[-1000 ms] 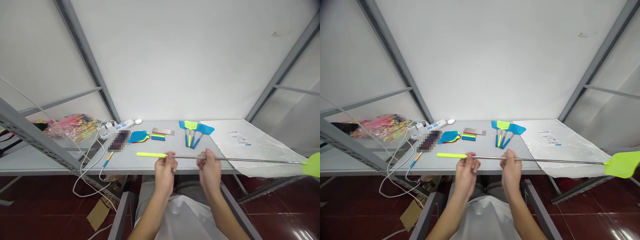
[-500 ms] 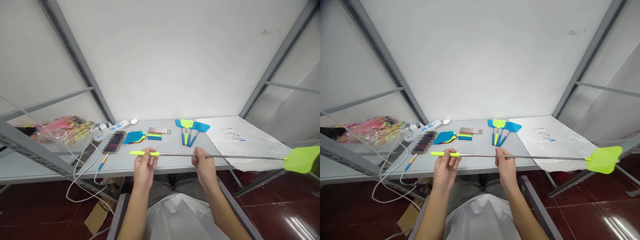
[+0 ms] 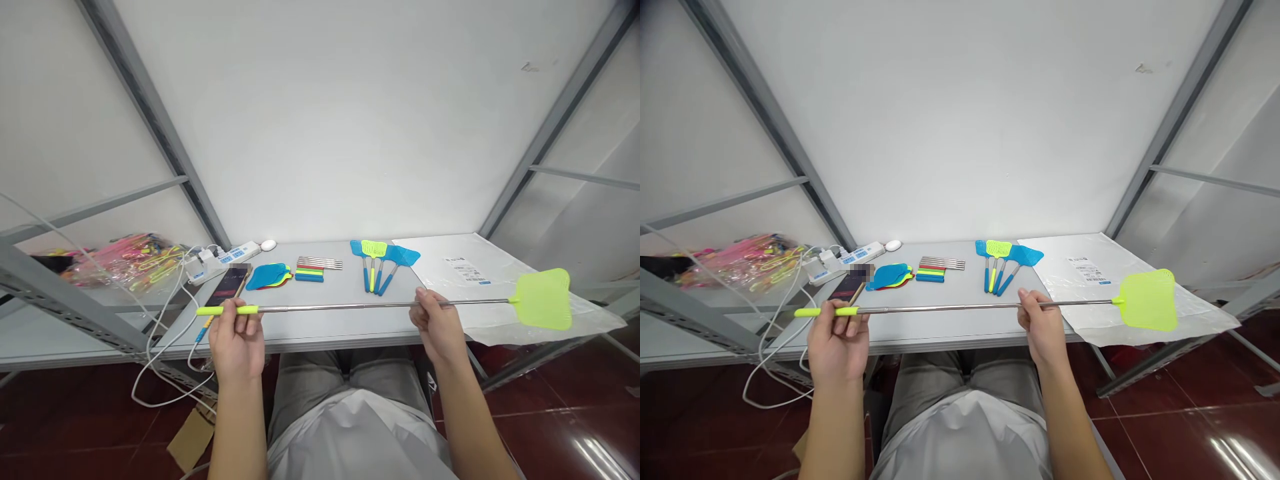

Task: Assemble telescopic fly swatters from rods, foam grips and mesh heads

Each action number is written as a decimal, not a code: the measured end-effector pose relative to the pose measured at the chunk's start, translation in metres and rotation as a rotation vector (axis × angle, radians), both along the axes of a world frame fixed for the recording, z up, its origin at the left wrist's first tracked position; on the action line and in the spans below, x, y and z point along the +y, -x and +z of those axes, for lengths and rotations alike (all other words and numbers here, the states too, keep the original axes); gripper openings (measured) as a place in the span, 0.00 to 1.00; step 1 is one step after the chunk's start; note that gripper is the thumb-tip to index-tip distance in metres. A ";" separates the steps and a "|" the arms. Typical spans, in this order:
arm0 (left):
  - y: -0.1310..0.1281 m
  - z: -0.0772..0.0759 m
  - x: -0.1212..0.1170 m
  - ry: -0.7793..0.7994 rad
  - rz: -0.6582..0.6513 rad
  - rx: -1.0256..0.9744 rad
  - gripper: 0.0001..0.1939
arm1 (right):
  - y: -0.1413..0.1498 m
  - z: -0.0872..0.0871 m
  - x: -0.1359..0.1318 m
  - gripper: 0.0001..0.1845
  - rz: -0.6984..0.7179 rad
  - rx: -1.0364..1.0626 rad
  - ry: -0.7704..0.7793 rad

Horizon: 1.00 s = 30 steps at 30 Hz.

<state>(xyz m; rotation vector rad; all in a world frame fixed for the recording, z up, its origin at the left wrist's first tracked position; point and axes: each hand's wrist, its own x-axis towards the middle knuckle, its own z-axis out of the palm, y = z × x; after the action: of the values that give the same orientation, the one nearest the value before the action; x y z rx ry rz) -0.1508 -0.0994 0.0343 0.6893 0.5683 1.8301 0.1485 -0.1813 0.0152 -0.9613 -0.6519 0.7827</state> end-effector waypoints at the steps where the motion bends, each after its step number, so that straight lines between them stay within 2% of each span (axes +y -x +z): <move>1: 0.000 0.001 0.000 0.014 0.001 -0.016 0.10 | -0.004 0.000 0.000 0.24 -0.022 0.011 -0.004; 5: -0.007 0.001 0.000 0.070 -0.001 -0.097 0.11 | -0.010 0.000 0.002 0.22 -0.100 0.042 -0.014; 13: -0.032 0.000 -0.009 0.035 -0.014 -0.134 0.14 | 0.016 -0.004 0.007 0.22 -0.223 0.072 -0.066; 19: -0.072 -0.008 -0.031 0.093 -0.159 -0.090 0.15 | 0.050 -0.008 0.006 0.25 -0.154 0.049 -0.031; 22: -0.085 -0.013 -0.036 0.126 -0.230 -0.063 0.16 | 0.055 -0.009 0.005 0.25 -0.160 0.035 -0.022; 26: -0.080 -0.014 -0.030 0.121 -0.265 -0.059 0.16 | 0.046 -0.007 0.005 0.26 -0.116 -0.001 0.007; 30: -0.057 -0.010 -0.018 0.119 -0.259 -0.122 0.15 | 0.026 -0.003 0.004 0.24 -0.117 0.017 -0.002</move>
<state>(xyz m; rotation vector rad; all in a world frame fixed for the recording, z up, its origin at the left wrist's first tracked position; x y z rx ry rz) -0.0940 -0.1177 0.0248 0.5400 0.4796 1.5712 0.1227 -0.1770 0.0117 -0.9810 -0.5767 0.6861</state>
